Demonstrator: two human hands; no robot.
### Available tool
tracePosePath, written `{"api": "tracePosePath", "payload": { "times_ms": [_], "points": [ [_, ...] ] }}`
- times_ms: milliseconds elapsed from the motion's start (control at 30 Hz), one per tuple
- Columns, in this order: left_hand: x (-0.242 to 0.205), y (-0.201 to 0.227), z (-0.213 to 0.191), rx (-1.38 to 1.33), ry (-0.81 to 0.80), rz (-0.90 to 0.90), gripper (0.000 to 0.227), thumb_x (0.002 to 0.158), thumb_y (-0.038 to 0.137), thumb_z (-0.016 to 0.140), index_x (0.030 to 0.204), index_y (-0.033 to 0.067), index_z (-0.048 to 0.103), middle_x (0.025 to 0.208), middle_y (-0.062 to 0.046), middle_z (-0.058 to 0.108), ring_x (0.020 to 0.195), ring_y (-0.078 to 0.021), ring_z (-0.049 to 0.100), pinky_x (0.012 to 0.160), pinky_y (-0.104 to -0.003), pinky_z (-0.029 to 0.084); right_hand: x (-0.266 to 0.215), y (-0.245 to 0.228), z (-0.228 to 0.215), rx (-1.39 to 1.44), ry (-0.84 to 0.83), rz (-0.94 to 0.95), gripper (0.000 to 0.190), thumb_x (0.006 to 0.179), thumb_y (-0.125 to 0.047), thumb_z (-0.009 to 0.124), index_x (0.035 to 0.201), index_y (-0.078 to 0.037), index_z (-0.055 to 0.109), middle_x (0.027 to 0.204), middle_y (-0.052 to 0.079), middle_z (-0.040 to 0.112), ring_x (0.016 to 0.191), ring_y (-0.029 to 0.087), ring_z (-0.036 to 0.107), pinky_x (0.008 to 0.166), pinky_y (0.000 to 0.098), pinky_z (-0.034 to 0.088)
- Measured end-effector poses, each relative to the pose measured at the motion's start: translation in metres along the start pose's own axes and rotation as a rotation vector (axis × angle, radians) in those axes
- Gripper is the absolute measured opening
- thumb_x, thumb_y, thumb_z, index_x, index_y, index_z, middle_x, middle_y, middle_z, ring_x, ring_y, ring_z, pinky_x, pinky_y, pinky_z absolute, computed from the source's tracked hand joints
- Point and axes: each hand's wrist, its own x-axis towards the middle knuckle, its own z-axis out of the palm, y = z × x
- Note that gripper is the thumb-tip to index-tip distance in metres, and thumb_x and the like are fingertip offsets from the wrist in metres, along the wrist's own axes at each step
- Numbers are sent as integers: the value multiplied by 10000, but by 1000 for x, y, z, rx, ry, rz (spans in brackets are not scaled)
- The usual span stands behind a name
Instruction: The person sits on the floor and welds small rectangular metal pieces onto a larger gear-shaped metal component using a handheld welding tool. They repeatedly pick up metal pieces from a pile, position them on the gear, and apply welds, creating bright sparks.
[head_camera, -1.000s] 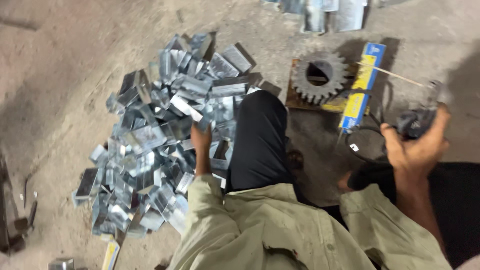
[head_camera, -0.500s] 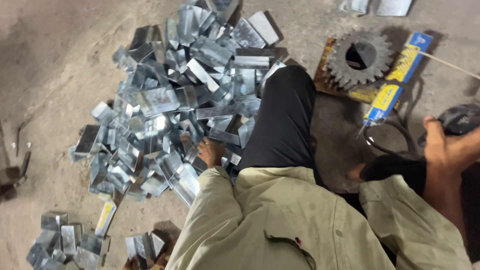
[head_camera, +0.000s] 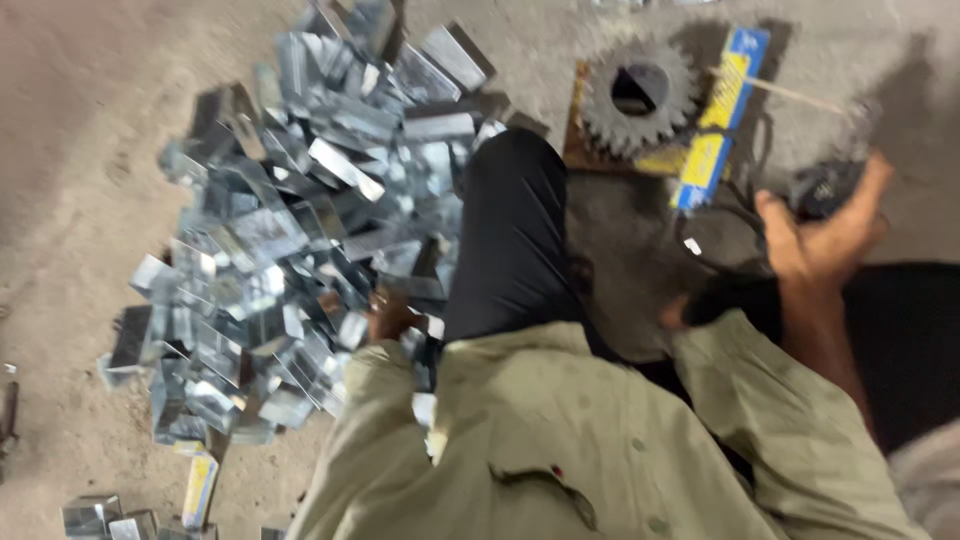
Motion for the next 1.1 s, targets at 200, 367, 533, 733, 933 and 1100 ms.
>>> {"api": "tracePosePath", "payload": {
  "times_ms": [200,367,533,733,933,1100],
  "points": [
    [-11,-17,31,-458,449,-579,661,850,498,750,1318,67,569,1220,-222,643,1141,-423,603,955,-586,511,3,-1,7,49,12,-72,800,897,-39,862,1542,-25,390,1147,186,709,1018,318,732,949,391,603],
    [-11,6,35,-858,611,-702,497,863,410,737,1126,0,637,1022,-237,727,930,-426,692,805,-512,548,2,-6,8,14,-1,81,788,868,-124,883,1507,-33,430,1041,155,733,898,259,738,848,356,605],
    [7,0,14,-765,762,-448,354,943,248,704,1095,-68,653,1036,-233,727,909,-373,698,812,-468,542,4,-9,10,-64,46,-30,834,846,-133,918,1500,-17,413,1076,174,725,998,289,745,892,397,601],
    [31,43,-131,-1065,754,142,292,1036,105,630,1274,-51,565,1091,-188,659,969,-279,615,870,-365,494,13,-20,12,-8,57,114,785,815,-141,884,1468,-35,462,915,113,709,743,221,701,718,348,576],
    [70,215,-299,-620,792,520,821,785,364,891,1390,9,464,1162,-254,664,1003,-431,651,856,-490,519,15,-24,9,-5,112,55,756,811,-137,864,1445,-17,468,951,98,707,800,220,723,728,341,575],
    [110,356,-330,-202,457,755,799,791,537,854,1433,164,558,1209,-178,692,1034,-373,679,912,-486,530,16,-21,2,-14,160,137,728,794,-135,852,1412,-16,488,912,94,707,774,209,713,736,340,575]
  ]
}}
